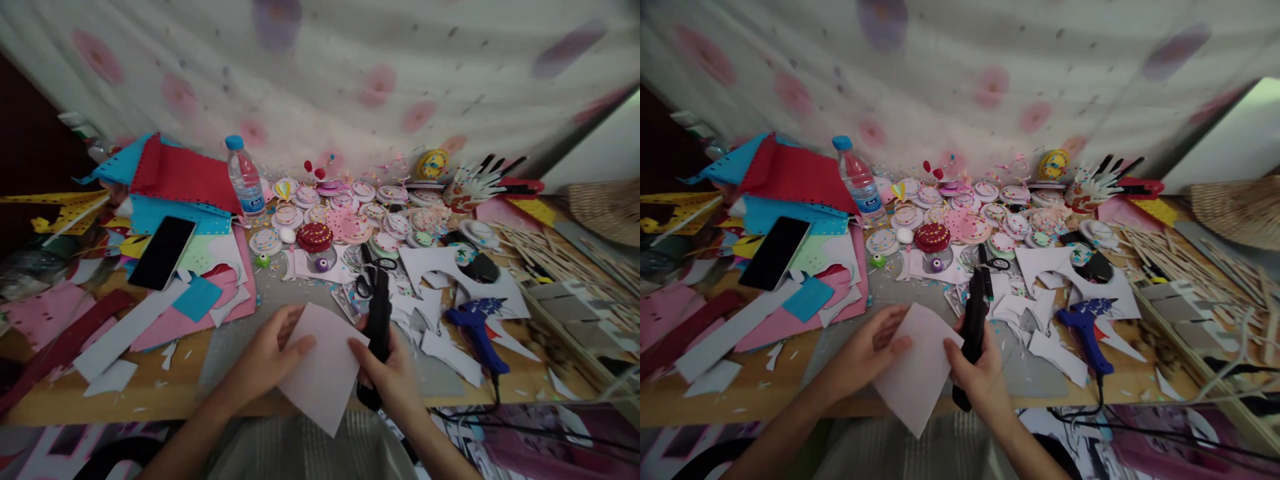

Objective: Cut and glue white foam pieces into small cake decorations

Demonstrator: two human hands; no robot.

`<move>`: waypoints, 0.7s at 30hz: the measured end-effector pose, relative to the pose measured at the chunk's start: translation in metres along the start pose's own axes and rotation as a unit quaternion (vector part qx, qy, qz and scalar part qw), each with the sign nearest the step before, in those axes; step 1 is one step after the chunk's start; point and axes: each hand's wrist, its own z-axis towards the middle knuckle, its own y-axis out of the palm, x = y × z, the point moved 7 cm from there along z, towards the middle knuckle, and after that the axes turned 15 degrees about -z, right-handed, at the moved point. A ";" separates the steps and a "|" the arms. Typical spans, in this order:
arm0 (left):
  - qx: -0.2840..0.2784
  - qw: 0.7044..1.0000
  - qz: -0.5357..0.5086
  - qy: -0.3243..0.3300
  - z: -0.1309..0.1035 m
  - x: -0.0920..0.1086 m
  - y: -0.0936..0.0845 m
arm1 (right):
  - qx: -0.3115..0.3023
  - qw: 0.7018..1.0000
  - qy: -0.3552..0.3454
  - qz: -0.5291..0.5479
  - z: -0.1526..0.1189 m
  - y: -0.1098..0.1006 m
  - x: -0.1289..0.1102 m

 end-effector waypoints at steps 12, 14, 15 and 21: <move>-0.102 0.937 0.333 0.031 -0.043 0.044 -0.001 | -0.112 0.993 -0.005 0.032 -0.011 0.013 -0.011; -0.094 0.923 0.373 0.021 -0.038 0.049 -0.009 | -0.106 0.994 0.031 0.011 -0.014 0.004 0.001; -0.092 0.915 0.392 0.017 -0.035 0.050 -0.011 | -0.107 0.993 0.044 -0.006 -0.017 0.002 0.007; -0.110 0.850 0.515 -0.010 -0.018 0.041 -0.005 | -0.102 0.967 -0.028 -0.234 -0.033 -0.004 0.017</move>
